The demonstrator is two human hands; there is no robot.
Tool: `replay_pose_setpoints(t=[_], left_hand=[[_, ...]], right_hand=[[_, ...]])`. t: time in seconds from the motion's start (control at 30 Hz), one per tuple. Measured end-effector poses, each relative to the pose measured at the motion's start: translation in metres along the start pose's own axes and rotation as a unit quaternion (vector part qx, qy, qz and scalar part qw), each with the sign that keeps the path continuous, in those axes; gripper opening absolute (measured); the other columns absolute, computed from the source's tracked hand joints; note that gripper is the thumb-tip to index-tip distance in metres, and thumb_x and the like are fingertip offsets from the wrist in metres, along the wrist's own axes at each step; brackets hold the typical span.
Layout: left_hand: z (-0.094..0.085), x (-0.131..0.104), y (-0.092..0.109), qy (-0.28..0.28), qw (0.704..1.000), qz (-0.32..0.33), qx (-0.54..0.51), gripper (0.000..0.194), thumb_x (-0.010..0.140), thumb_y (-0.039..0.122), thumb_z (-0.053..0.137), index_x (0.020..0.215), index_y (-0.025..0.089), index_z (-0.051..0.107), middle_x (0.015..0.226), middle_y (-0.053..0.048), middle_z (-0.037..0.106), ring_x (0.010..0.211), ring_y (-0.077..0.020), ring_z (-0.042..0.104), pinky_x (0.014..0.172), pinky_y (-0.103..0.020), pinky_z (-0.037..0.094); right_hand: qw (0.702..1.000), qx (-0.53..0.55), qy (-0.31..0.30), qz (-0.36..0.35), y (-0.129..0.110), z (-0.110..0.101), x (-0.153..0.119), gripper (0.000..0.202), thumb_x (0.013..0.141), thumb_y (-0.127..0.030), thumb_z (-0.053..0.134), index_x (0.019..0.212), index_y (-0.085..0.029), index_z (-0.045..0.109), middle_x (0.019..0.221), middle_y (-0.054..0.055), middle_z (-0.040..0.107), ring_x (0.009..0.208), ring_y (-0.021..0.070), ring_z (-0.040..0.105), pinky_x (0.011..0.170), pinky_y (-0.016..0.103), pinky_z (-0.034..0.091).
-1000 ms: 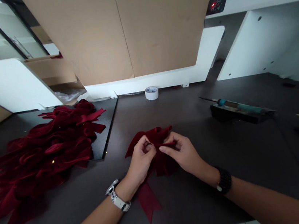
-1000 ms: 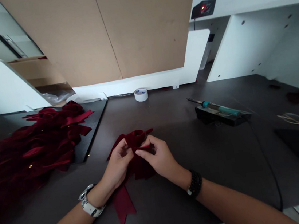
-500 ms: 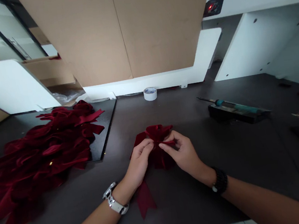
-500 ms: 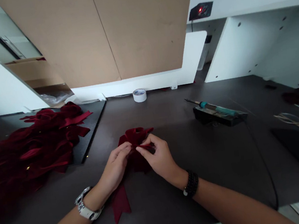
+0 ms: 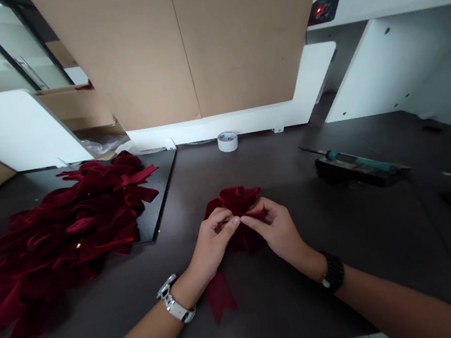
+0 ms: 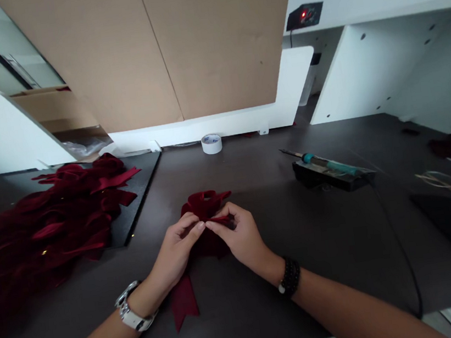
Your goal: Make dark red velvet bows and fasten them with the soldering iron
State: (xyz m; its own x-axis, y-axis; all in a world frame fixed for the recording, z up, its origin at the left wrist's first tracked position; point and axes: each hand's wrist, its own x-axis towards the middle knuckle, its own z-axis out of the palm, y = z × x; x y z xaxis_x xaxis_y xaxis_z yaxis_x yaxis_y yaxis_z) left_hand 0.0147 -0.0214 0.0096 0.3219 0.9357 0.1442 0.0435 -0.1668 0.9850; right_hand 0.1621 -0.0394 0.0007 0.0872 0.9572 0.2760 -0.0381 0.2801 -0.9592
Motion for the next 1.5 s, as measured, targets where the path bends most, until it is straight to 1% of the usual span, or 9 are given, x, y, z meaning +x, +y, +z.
replay_pose_setpoints(t=[0.2,0.3,0.37,0.57,0.8,1.0,1.23,1.33,1.5], left_hand=[[0.000,0.000,0.000,0.010,1.000,-0.007,-0.002,0.026,0.081,0.036,0.060,0.069,0.014,0.061,0.075,0.000,0.045,0.071,-0.0123,0.042,0.066,-0.024,0.035],[0.000,-0.001,-0.003,0.006,0.999,-0.033,-0.032,0.028,0.080,0.039,0.062,0.070,0.013,0.060,0.074,0.000,0.045,0.071,-0.0120,0.042,0.066,-0.024,0.035],[0.001,-0.001,-0.004,0.000,0.996,-0.063,-0.069,0.030,0.079,0.041,0.064,0.072,0.013,0.059,0.073,0.000,0.047,0.070,-0.0114,0.042,0.065,-0.024,0.035],[0.006,0.001,-0.007,0.058,0.970,-0.102,-0.213,0.035,0.063,0.036,0.079,0.072,0.015,0.052,0.065,0.005,0.050,0.062,-0.0072,0.043,0.061,-0.020,0.034],[0.006,0.000,-0.004,0.066,0.968,-0.123,-0.209,0.031,0.063,0.035,0.079,0.072,0.014,0.058,0.064,0.004,0.056,0.059,-0.0066,0.047,0.059,-0.019,0.036],[0.007,0.000,-0.002,0.083,0.958,-0.137,-0.237,0.031,0.059,0.032,0.082,0.077,0.014,0.063,0.069,0.003,0.062,0.064,-0.0073,0.053,0.063,-0.019,0.039],[0.005,0.000,-0.007,0.064,0.947,-0.162,-0.270,0.033,0.057,0.030,0.084,0.081,0.014,0.069,0.077,-0.001,0.068,0.073,-0.0098,0.058,0.072,-0.021,0.042],[0.005,0.000,-0.006,0.039,0.937,-0.170,-0.302,0.032,0.059,0.030,0.084,0.082,0.014,0.069,0.080,-0.001,0.067,0.074,-0.0095,0.057,0.074,-0.021,0.043],[0.006,-0.001,-0.002,0.011,0.937,-0.151,-0.315,0.030,0.061,0.030,0.083,0.079,0.014,0.066,0.077,0.000,0.064,0.074,-0.0093,0.055,0.073,-0.021,0.042]], right_hand=[[1.000,-0.005,0.013,0.006,0.001,-0.003,0.004,0.023,0.067,-0.030,0.073,0.061,-0.017,0.056,0.072,0.000,0.055,0.067,0.0120,0.054,0.063,0.024,0.045],[0.999,0.016,-0.011,0.051,0.001,-0.004,0.004,0.023,0.067,-0.031,0.073,0.063,-0.017,0.056,0.063,-0.002,0.055,0.059,0.0107,0.051,0.058,0.023,0.044],[0.998,0.026,-0.008,0.055,0.002,-0.003,0.004,0.023,0.067,-0.031,0.073,0.064,-0.017,0.056,0.062,-0.001,0.056,0.059,0.0107,0.051,0.058,0.023,0.043],[1.000,-0.016,0.018,-0.004,0.005,0.001,0.000,0.021,0.071,-0.031,0.071,0.065,-0.017,0.056,0.066,-0.001,0.057,0.063,0.0115,0.053,0.059,0.023,0.044],[0.993,-0.091,0.021,-0.078,0.008,0.000,-0.001,0.017,0.076,-0.025,0.069,0.067,-0.017,0.058,0.069,0.000,0.056,0.066,0.0116,0.053,0.061,0.023,0.042],[0.985,-0.133,0.018,-0.111,0.006,-0.002,-0.001,0.015,0.078,-0.023,0.068,0.068,-0.018,0.058,0.071,0.000,0.056,0.067,0.0120,0.054,0.062,0.024,0.041],[0.973,-0.172,0.016,-0.156,0.003,-0.003,0.000,0.017,0.077,-0.017,0.069,0.067,-0.018,0.055,0.067,-0.002,0.055,0.066,0.0118,0.052,0.062,0.024,0.040],[0.970,-0.178,0.013,-0.166,0.000,-0.003,0.000,0.018,0.077,-0.015,0.069,0.066,-0.018,0.054,0.067,-0.002,0.056,0.065,0.0114,0.052,0.062,0.023,0.040],[0.975,-0.156,0.005,-0.160,-0.005,-0.004,-0.001,0.017,0.077,-0.018,0.069,0.066,-0.018,0.056,0.069,-0.001,0.058,0.068,0.0119,0.054,0.063,0.024,0.041]])
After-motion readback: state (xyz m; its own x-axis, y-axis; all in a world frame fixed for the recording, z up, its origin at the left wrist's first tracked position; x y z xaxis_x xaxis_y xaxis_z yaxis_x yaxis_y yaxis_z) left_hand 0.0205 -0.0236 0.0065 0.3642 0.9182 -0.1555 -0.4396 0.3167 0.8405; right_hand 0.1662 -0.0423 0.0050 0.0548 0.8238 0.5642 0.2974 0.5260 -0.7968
